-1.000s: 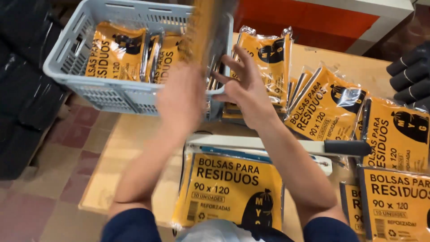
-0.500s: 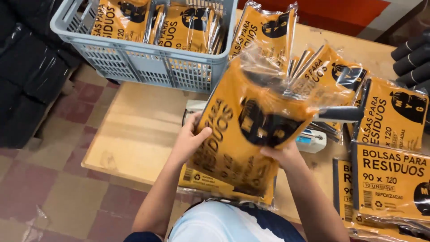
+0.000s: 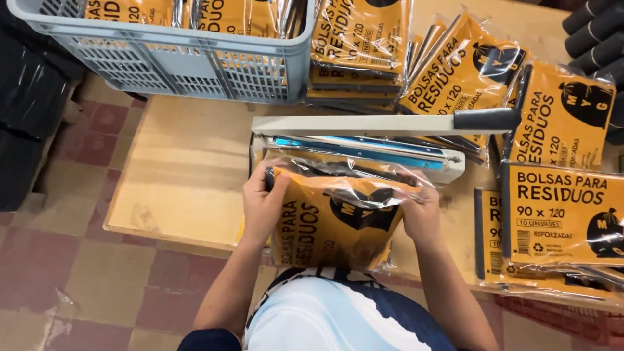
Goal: Sealing plastic bags using a manual heat sealer and organizing them into a crate.
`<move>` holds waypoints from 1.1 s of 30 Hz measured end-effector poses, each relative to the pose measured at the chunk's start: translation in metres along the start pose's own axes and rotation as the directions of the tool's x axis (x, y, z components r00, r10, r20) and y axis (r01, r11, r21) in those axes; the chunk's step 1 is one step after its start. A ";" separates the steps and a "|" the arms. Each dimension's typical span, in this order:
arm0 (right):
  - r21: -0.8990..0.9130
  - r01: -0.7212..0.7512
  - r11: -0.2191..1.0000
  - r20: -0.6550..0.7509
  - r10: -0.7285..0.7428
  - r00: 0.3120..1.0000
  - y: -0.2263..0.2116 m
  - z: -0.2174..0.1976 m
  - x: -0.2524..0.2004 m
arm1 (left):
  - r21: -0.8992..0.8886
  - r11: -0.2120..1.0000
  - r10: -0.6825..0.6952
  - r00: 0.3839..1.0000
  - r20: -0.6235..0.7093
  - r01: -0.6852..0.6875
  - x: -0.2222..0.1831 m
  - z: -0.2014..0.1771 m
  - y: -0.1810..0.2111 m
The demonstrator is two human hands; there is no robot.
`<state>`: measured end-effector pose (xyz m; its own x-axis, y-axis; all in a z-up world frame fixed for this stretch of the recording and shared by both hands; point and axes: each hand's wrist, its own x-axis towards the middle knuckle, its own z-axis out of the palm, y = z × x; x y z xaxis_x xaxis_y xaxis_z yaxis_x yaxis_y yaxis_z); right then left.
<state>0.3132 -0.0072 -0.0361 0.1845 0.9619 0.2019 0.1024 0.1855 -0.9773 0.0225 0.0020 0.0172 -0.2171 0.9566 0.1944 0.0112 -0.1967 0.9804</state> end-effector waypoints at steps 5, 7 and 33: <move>0.038 -0.141 0.989 -0.105 0.144 0.984 -0.018 0.018 -0.001 | 0.059 0.998 0.016 0.996 -0.092 -0.011 0.004 0.006 -0.026; 0.049 -0.162 0.986 -0.173 0.168 0.971 -0.009 0.016 0.008 | 0.071 0.997 0.024 0.993 -0.119 -0.016 0.008 0.011 -0.033; -0.126 -0.484 0.866 -0.433 0.391 0.812 0.153 0.008 0.068 | 0.342 0.885 -0.286 0.949 -0.135 0.316 0.041 0.018 -0.158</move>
<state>0.3334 0.0882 -0.1723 0.6133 0.7665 -0.1907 0.1222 -0.3306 -0.9358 0.0291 0.0761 -0.1294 -0.3413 0.9345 -0.1007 0.2750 0.2017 0.9400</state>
